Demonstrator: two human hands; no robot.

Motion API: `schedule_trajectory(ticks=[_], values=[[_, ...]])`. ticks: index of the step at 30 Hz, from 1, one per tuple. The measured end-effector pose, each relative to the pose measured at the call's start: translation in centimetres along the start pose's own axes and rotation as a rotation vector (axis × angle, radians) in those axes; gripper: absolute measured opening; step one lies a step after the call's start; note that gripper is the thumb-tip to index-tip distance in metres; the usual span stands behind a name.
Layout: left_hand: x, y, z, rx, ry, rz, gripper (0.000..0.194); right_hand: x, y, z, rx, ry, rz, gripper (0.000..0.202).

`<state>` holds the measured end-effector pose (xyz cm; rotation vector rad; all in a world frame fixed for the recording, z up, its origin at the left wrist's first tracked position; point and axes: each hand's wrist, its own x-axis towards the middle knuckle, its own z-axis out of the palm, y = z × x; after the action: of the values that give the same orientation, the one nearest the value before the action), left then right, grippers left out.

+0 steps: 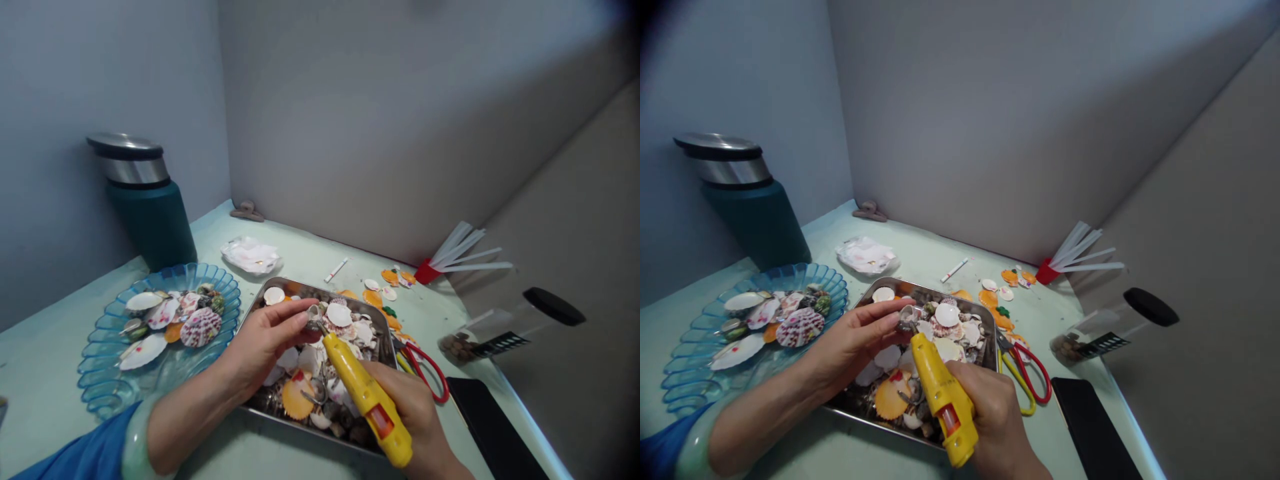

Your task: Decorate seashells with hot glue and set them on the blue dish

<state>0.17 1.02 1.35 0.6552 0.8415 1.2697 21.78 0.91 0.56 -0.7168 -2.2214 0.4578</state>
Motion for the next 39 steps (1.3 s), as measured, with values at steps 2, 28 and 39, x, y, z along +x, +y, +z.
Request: schedule_trajectory(ticks=[2, 28, 39], values=[[0.06, 0.0, -0.01, -0.017, -0.001, -0.003, 0.027, 0.03, -0.03, 0.0, 0.005, 0.001, -0.002, 0.039], [-0.07, 0.24, 0.24, -0.024, -0.001, -0.029, 0.029, 0.01, 0.07, 0.08, -0.039, 0.012, -0.038, 0.041], [-0.09, 0.11, 0.12, -0.018, -0.02, -0.03, 0.032, -0.12, 0.16, 0.1, -0.015, 0.001, 0.004, 0.044]])
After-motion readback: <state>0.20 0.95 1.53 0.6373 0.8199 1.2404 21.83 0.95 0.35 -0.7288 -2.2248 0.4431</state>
